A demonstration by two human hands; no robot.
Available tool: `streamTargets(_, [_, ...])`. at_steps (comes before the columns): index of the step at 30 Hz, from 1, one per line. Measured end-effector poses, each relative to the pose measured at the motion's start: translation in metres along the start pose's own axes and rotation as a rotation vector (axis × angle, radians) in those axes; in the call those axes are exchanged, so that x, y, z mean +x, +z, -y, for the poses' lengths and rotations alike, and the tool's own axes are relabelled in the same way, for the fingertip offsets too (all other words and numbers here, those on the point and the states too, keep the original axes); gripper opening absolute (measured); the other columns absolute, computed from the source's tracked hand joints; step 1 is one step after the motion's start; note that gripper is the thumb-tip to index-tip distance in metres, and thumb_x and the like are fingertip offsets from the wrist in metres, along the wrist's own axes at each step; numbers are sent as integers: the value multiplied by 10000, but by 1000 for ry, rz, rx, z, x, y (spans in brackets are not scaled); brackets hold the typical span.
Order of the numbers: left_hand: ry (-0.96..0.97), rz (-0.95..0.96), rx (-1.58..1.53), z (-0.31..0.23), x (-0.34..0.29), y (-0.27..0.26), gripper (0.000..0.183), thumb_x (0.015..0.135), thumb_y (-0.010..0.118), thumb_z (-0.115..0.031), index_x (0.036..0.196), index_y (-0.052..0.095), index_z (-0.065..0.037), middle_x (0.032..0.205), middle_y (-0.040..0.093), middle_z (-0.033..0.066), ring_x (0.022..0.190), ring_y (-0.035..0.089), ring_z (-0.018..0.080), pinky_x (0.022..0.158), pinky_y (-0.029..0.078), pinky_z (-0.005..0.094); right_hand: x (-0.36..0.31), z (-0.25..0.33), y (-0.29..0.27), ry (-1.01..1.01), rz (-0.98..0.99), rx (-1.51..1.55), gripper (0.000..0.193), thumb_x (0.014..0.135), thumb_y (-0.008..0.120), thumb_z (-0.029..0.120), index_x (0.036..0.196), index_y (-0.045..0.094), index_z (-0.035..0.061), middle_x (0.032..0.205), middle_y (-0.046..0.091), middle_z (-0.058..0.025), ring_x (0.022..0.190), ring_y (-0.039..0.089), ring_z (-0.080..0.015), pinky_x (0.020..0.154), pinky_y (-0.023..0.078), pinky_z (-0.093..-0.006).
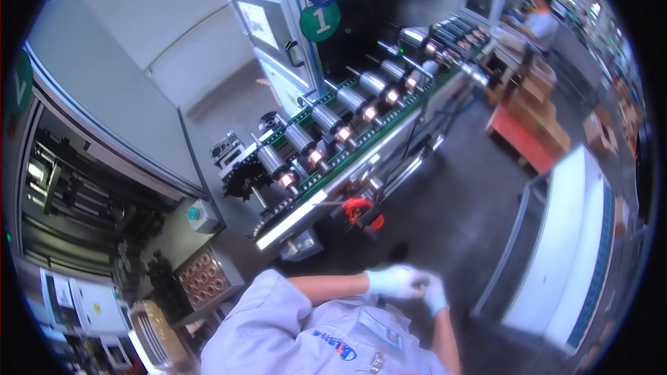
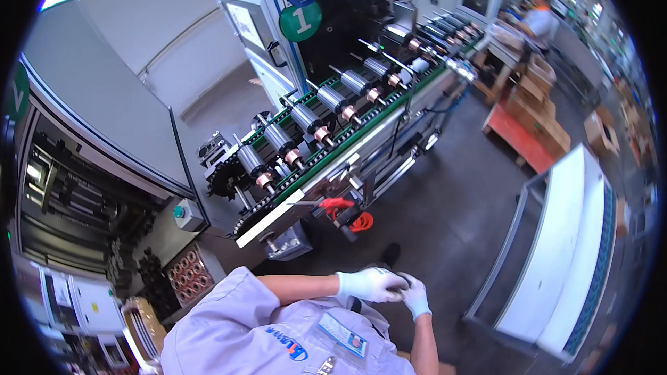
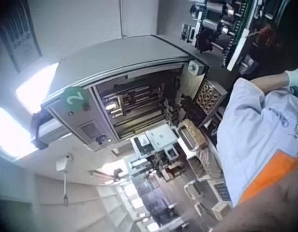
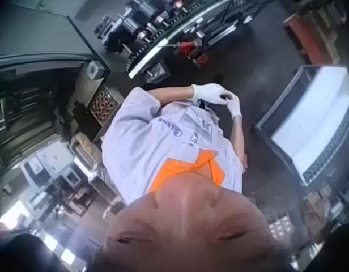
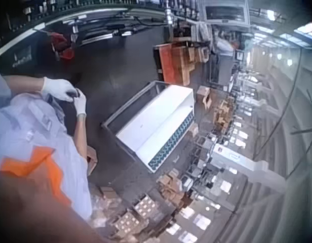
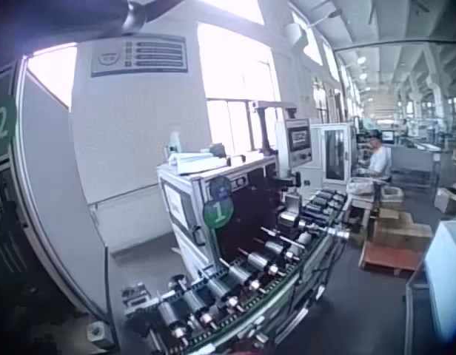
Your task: The person assembles motor rotors by loading metal shafts and rotor cores into a press machine, placing components onto a conveyor, retrieving parts from cardboard boxes, and transferring finished rotors from the conveyor onto a storage rack by hand.
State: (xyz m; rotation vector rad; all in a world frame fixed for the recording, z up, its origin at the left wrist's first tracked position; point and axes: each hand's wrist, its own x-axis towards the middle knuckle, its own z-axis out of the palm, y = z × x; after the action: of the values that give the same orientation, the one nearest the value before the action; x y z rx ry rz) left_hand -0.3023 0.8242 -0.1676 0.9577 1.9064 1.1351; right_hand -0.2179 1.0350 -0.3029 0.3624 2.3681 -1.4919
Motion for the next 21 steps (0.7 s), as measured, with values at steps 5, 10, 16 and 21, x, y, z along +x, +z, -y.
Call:
streamTargets(5, [17, -65, -77, -12, 127, -38, 403, 935, 617, -337, 1220, 644, -52, 1020, 706, 156, 959, 682, 310, 850, 519, 404, 53, -148, -151, 17, -20, -510, 325, 848, 657, 169, 1108, 718, -16, 1003, 742, -204, 985, 712, -314, 888, 539, -389])
streamTargets(10, [-98, -243, -212, -32, 209, -112, 504, 950, 601, -370, 1298, 600, -5, 1177, 691, 178, 1121, 655, 306, 975, 498, 390, 104, -176, -295, 301, 43, -173, 228, 875, 597, 96, 1021, 729, -20, 791, 717, -144, 581, 701, -239, 501, 582, -398])
streamTargets(16, [-173, -415, -521, -11, 352, -159, 855, 934, 683, -479, 1540, 315, -1, 1498, 463, 198, 1330, 511, 263, 1099, 409, 374, 293, -142, -392, 66, 28, -522, 342, 883, 643, 244, 1118, 730, 11, 1107, 729, -192, 1055, 691, -332, 939, 525, -400])
streamTargets(21, [-106, -729, -841, -46, 493, -244, 886, 953, 677, -427, 1568, 226, 24, 1512, 422, 176, 1339, 465, 230, 1086, 410, 347, 456, 2, -481, -142, 62, -352, 331, 922, 646, 185, 1191, 692, -3, 1012, 752, -156, 887, 718, -228, 814, 552, -354])
